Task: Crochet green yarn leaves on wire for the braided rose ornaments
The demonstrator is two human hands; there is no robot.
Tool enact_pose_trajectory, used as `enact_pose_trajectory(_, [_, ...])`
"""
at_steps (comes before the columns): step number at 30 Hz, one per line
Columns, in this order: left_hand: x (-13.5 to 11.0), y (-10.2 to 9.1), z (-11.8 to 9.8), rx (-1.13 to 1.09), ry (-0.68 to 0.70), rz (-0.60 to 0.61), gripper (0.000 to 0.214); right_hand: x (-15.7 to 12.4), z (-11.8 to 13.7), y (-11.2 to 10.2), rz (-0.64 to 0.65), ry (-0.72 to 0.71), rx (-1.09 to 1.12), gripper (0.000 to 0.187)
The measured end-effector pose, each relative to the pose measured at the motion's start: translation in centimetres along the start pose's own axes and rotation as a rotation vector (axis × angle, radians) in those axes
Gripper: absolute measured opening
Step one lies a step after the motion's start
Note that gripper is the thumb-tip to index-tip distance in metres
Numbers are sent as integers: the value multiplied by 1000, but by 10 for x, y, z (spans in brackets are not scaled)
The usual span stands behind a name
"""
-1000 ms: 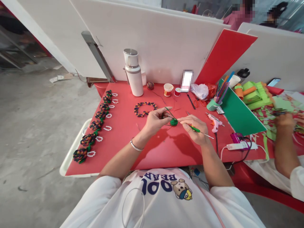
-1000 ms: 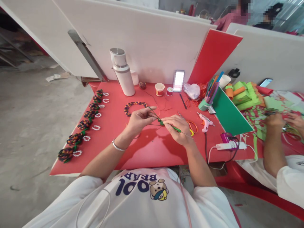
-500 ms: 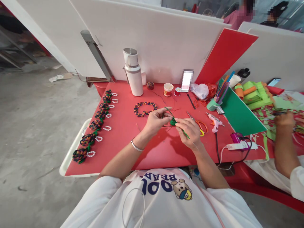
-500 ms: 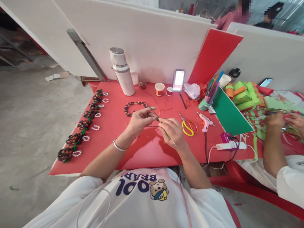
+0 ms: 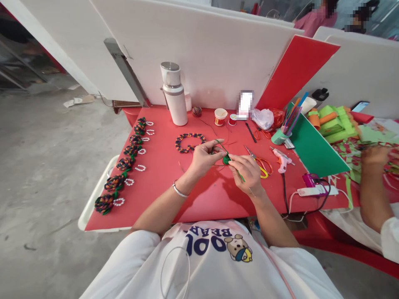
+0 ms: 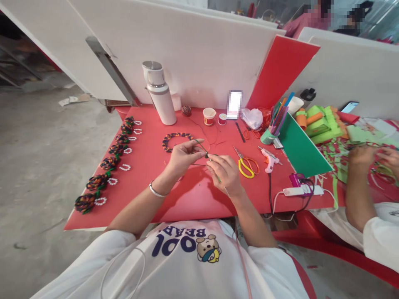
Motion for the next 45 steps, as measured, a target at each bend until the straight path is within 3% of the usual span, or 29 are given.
enact_pose_trajectory(4, [-1, 3, 0, 32, 11, 19, 65, -1, 1, 2, -24, 1, -16, 28])
enact_pose_trajectory(8, [-2, 9, -4, -124, -26, 44, 68, -2, 6, 11, -141, 3, -75, 31])
enact_pose_trajectory(13, [-2, 8, -10, -377, -259, 276, 61, 3, 5, 16, -331, -11, -5, 29])
enact_pose_trajectory(16, [0, -2, -15, -361, -289, 335, 59, 12, -5, 4, -210, -41, 230, 25])
enact_pose_trajectory(21, [5, -16, -16, -150, -247, 275, 63, 23, -19, -25, 129, 23, 423, 26])
enact_pose_trajectory(26, [7, -16, -15, -77, -236, 275, 62, 25, -16, -39, 223, 84, 463, 25])
enact_pose_trajectory(33, [6, -12, -21, -94, -164, 335, 62, 16, -18, -40, 100, 379, 806, 15])
enact_pose_trajectory(38, [4, -6, -18, -104, -90, 307, 59, 9, -21, -19, 1, 539, 1005, 21])
enact_pose_trajectory(42, [1, 2, -8, -63, -57, 309, 57, 6, -17, 0, -158, 483, 895, 22])
enact_pose_trajectory(45, [-1, 2, -8, -38, -33, 305, 55, 6, -13, 2, -184, 446, 702, 22])
Point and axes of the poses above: each hand's wrist, its own x-axis towards the middle knuckle, its own y-axis out of the palm, z = x × y, the point moved 1 cm from there along x, towards the middle knuckle, and after that the axes turned 6 degrees about x, right-handed, at the moved point
